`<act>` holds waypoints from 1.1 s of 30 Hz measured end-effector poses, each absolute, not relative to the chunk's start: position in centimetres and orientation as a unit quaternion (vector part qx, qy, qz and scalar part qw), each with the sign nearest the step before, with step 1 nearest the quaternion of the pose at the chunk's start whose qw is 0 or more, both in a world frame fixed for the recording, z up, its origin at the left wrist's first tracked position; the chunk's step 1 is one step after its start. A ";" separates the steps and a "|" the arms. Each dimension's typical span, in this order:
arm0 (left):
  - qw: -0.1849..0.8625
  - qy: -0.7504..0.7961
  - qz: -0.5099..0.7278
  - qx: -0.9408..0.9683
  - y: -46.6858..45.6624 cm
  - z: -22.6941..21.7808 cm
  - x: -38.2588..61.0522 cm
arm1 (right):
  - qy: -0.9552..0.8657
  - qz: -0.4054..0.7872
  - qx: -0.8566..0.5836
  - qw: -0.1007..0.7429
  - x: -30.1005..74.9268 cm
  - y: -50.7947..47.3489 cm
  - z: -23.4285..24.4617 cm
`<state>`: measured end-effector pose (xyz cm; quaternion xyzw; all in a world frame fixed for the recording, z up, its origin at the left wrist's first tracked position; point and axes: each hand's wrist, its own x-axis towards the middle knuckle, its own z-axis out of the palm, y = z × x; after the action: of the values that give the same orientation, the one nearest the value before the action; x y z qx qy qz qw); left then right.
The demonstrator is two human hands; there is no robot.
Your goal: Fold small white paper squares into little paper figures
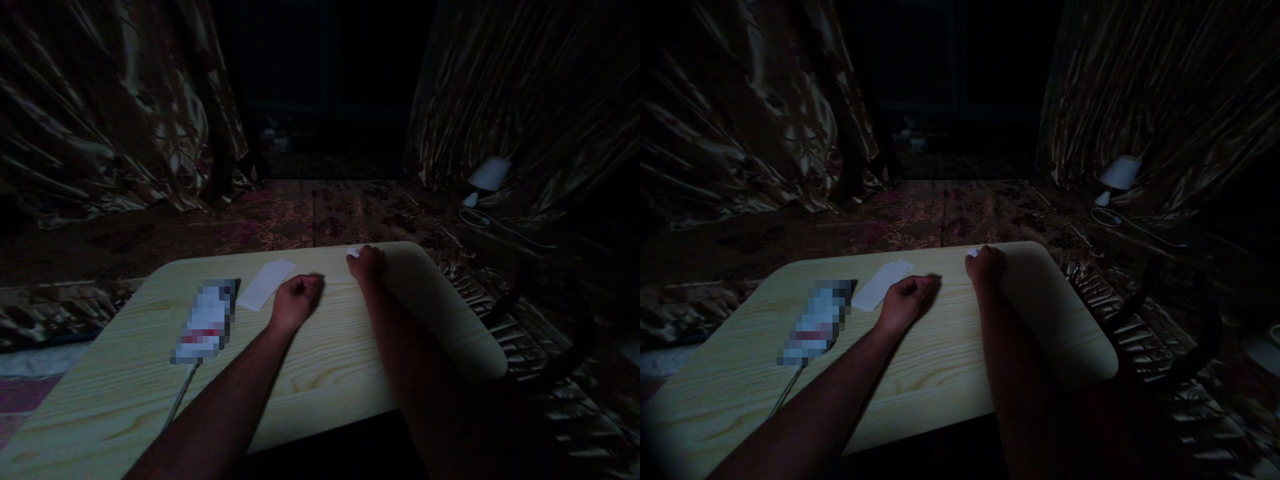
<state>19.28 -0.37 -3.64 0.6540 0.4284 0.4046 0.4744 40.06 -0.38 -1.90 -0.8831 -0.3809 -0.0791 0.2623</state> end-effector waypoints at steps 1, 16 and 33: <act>0.470 0.427 0.403 0.659 -0.4 -3.6 19.3 | -0.379 -0.078 -0.884 0.262 40.1 -0.4 -1.9; 0.429 0.421 0.410 0.686 -1.0 -3.1 19.3 | -0.388 -0.076 -0.882 0.256 40.0 -0.9 -2.0; 0.441 0.415 0.417 0.677 -1.2 -3.0 19.3 | -0.339 -0.030 -0.858 0.385 39.7 -1.1 -0.6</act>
<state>19.30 -1.22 -3.03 0.6773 0.4154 0.4174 0.4409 39.72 -1.09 -0.62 -0.8578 -0.3390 -0.0302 0.3851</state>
